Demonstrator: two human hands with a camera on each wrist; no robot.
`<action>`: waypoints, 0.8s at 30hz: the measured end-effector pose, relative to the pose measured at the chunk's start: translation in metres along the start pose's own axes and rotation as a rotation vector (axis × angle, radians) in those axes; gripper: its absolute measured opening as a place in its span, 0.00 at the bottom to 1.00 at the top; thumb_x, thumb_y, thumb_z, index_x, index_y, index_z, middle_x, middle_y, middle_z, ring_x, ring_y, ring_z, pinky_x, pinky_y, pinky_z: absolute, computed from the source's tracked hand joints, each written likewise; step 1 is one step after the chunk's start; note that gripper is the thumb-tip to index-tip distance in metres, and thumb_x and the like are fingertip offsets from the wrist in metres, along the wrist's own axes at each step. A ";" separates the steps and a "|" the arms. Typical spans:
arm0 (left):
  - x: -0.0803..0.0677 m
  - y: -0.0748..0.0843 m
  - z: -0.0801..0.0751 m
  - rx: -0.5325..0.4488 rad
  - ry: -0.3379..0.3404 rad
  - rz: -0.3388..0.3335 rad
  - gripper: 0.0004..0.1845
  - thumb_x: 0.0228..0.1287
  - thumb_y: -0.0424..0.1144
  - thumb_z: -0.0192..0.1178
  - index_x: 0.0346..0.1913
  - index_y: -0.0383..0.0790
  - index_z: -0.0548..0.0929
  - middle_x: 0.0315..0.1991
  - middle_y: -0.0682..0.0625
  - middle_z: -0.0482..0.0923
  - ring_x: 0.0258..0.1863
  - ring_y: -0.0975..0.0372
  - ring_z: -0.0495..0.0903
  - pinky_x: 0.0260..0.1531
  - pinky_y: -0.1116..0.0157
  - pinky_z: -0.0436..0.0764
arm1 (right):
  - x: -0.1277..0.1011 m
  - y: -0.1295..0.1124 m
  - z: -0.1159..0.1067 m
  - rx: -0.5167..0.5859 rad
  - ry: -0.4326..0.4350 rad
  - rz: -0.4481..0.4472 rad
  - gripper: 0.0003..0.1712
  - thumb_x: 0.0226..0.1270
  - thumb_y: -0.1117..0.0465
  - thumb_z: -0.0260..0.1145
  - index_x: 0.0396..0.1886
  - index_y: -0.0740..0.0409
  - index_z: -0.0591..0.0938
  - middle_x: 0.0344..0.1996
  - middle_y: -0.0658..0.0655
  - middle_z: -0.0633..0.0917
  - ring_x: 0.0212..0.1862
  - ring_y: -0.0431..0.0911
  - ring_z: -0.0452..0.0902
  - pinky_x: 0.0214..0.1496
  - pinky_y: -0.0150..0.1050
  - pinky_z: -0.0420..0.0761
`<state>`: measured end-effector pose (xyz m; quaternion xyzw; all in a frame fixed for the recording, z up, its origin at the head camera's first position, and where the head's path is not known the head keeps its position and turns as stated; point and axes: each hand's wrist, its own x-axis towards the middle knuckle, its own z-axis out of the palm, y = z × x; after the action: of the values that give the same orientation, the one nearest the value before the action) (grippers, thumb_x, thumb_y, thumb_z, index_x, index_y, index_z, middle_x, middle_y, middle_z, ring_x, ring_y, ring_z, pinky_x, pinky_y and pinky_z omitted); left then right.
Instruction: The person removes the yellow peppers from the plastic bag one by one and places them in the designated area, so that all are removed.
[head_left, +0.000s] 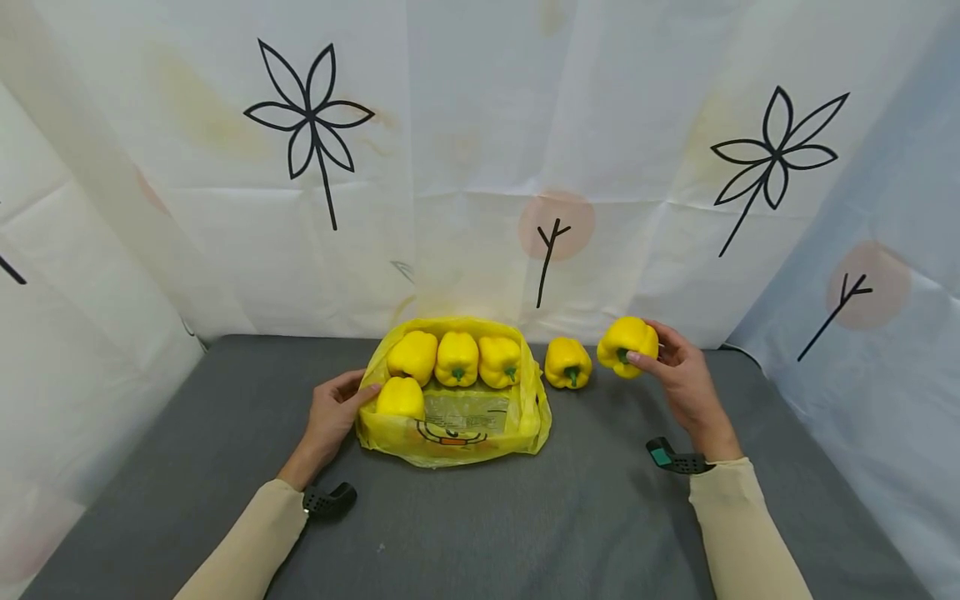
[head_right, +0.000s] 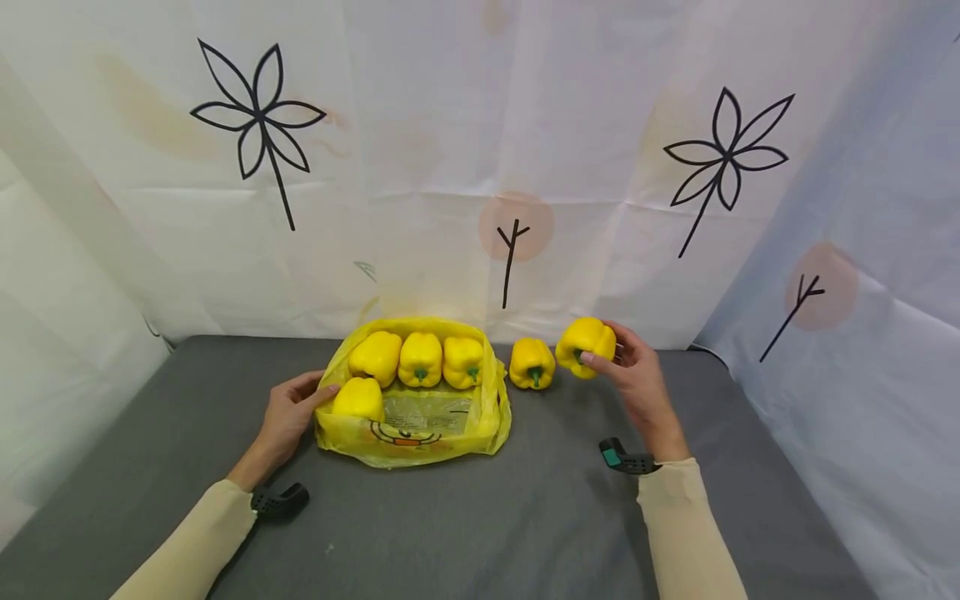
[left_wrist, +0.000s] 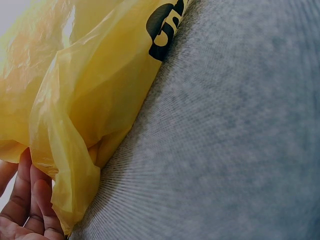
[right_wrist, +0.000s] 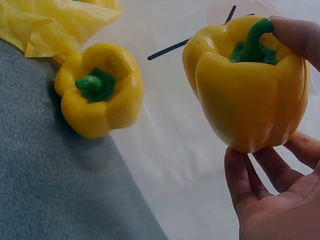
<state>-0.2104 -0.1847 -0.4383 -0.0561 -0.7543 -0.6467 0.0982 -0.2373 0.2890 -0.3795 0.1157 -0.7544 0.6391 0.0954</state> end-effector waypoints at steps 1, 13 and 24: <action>0.000 0.000 0.000 -0.002 0.000 0.002 0.20 0.64 0.35 0.61 0.54 0.26 0.77 0.49 0.31 0.75 0.36 0.67 0.77 0.35 0.73 0.77 | 0.000 0.001 -0.001 0.004 0.003 0.002 0.35 0.62 0.63 0.66 0.67 0.61 0.65 0.55 0.53 0.71 0.51 0.44 0.71 0.49 0.25 0.73; 0.000 0.000 0.000 -0.003 -0.004 0.007 0.19 0.63 0.35 0.61 0.54 0.26 0.77 0.48 0.31 0.76 0.36 0.67 0.77 0.35 0.73 0.77 | 0.000 0.011 -0.009 0.012 0.029 0.043 0.36 0.62 0.62 0.66 0.68 0.61 0.64 0.57 0.53 0.70 0.53 0.43 0.69 0.50 0.24 0.71; 0.000 0.001 0.000 0.013 0.002 0.004 0.19 0.63 0.35 0.61 0.54 0.26 0.77 0.48 0.32 0.76 0.36 0.68 0.77 0.34 0.74 0.77 | 0.000 0.021 -0.014 -0.025 0.020 0.084 0.38 0.62 0.59 0.66 0.70 0.60 0.62 0.59 0.55 0.68 0.54 0.42 0.67 0.49 0.23 0.71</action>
<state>-0.2100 -0.1843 -0.4373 -0.0561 -0.7584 -0.6416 0.1006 -0.2432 0.3061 -0.3970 0.0766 -0.7656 0.6341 0.0774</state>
